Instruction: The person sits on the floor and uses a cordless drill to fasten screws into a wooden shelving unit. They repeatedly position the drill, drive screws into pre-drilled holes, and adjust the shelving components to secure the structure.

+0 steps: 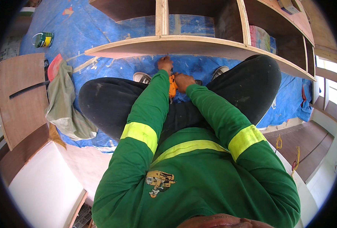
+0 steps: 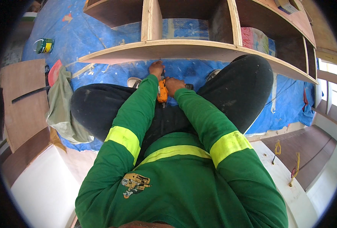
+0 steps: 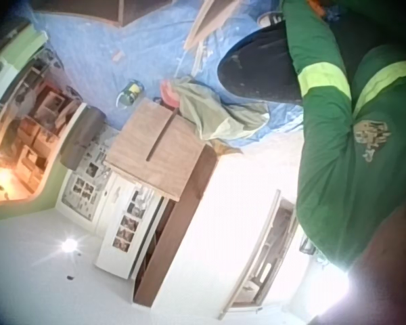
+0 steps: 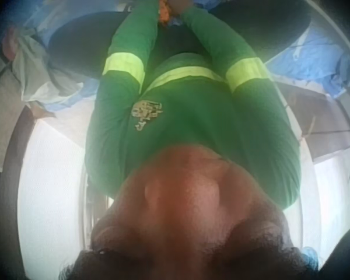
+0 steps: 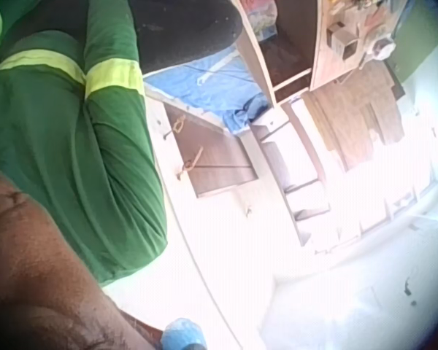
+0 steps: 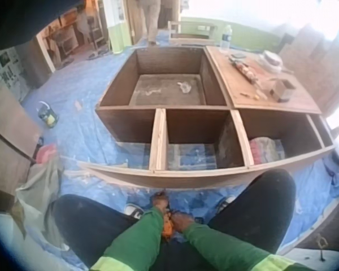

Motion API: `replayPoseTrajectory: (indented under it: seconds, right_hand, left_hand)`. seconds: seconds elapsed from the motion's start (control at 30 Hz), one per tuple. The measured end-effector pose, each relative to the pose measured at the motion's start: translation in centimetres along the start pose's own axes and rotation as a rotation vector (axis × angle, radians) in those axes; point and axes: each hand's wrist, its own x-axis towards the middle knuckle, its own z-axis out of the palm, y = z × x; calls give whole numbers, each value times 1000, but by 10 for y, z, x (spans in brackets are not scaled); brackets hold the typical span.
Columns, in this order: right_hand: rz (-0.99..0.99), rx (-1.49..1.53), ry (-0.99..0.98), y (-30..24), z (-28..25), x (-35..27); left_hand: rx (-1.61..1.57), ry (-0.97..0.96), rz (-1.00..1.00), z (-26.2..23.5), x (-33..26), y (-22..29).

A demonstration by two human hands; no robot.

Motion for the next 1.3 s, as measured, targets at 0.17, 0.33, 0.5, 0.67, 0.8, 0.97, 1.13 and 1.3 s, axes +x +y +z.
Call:
replayPoseTrajectory:
  seconds: [0.17,0.33,0.5,0.67,0.8,0.97,1.13,1.3]
  right_hand:
    - [17,-41,-41,-4,-1,1]
    - [21,-15,-26,-3,-2,2]
    - [7,15,-29,-2,-3,0]
    - [10,89,-37,-3,7,9]
    - [65,124,-49,-1,12,12]
    - [4,155,69,-7,13,13]
    - [19,44,75,14,21,12]
    - [1,29,52,12,12,7]
  left_hand:
    - [16,-16,14,-5,-1,1]
    - [39,-51,62,-5,14,-4]
    - [49,-8,92,-3,15,-10]
    - [441,54,89,-27,-4,-12]
    - [660,54,12,-49,-67,-33]
    - [801,159,9,-58,-57,-61]
    - [597,-157,-63,-60,-60,-59]
    - [357,-40,-389,-41,-97,-49]
